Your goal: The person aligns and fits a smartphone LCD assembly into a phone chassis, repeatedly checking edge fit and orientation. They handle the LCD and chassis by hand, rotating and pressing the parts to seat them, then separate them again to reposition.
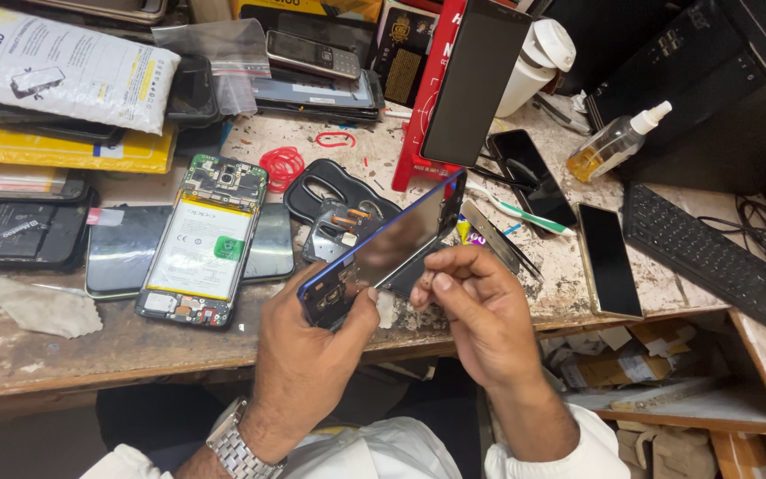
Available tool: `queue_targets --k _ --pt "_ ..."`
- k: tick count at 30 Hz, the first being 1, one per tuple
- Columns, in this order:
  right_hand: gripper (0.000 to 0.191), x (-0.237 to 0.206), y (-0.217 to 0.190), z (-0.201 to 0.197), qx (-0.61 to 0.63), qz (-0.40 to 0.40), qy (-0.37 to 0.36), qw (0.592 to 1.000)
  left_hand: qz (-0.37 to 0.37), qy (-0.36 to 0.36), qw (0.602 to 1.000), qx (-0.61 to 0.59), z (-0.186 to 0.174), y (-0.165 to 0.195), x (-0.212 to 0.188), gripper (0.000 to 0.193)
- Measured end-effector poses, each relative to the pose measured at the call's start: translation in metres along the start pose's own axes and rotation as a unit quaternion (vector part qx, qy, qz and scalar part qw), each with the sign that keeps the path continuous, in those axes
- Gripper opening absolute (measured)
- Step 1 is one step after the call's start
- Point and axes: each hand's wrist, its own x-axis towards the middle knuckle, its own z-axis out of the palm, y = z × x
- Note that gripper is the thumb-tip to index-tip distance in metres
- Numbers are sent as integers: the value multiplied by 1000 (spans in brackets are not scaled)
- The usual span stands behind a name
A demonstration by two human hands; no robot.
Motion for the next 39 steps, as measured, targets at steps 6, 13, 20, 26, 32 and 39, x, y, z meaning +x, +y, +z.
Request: queue_targets --k 6,13,20,26,32,39 --pt "12 2 0 -7 48 35 -26 998 3 -10 1000 -2 0 -1 1 14" --pt "10 2 5 -8 16 14 -27 999 9 -28 999 -13 -3 -1 1 13" --pt "10 -1 1 4 -189 -134 -25 972 29 -35 999 -8 -5 -2 -1 15" --pt "15 0 -7 11 -373 -213 -13 903 15 -40 999 -34 -5 -5 -2 14" --pt "19 -1 -8 14 -405 -214 -19 889 0 -50 998 -44 -4 -7 -2 15" --pt "18 2 -9 18 -430 -190 -41 882 24 -46 998 -26 -2 -10 -2 15"
